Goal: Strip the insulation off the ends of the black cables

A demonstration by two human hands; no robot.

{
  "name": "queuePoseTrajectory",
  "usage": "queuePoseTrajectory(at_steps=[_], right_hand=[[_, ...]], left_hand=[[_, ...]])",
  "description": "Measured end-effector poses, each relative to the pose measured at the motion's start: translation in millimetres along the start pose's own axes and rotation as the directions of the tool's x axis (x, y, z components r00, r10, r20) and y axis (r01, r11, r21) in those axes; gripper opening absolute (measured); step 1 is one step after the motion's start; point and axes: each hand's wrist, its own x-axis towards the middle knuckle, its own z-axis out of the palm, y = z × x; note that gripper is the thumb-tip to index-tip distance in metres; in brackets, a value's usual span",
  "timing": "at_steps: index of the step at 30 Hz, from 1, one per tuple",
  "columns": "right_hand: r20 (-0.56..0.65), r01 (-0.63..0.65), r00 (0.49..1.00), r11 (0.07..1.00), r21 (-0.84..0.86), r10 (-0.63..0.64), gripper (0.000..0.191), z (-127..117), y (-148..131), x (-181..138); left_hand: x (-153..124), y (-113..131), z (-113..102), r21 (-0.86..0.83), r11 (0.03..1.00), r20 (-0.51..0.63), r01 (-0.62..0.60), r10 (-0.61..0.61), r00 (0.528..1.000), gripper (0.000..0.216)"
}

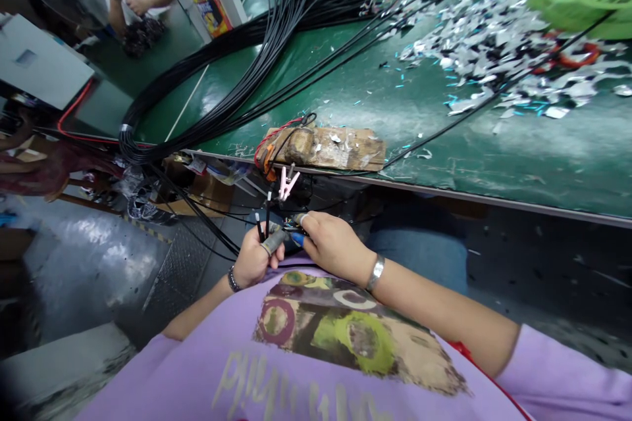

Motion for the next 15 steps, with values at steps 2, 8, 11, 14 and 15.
queuePoseTrajectory(at_steps=[2,8,11,14,15], right_hand=[[0.015,0.013,1.000,0.999,-0.047,-0.012,0.009,-2.9,-0.9,0.5],[0.008,0.075,0.997,0.990,-0.118,-0.075,0.008,-10.6,0.8,-2.3],[-0.004,0.074,0.997,0.994,-0.082,-0.075,0.004,-8.5,3.8,-5.8],[-0.075,0.027,0.997,1.000,-0.002,-0.027,0.004,-3.8,6.5,-7.8],[-0.109,0.021,0.994,0.999,0.025,-0.018,0.007,-2.7,6.9,-7.7]], left_hand=[[-0.3,-0.5,0.2,-0.003,1.000,-0.007,0.005,-0.005,1.000,0.033],[0.6,-1.8,-0.5,-0.023,1.000,-0.024,0.006,-0.006,1.000,0.034],[2.6,-0.6,-2.3,-0.052,0.998,-0.059,-0.034,0.031,0.998,0.035],[2.7,0.3,-2.6,-0.057,0.998,-0.049,-0.037,0.034,0.998,0.036],[1.9,0.5,-2.2,-0.050,0.998,-0.033,-0.025,0.024,0.999,0.036]])
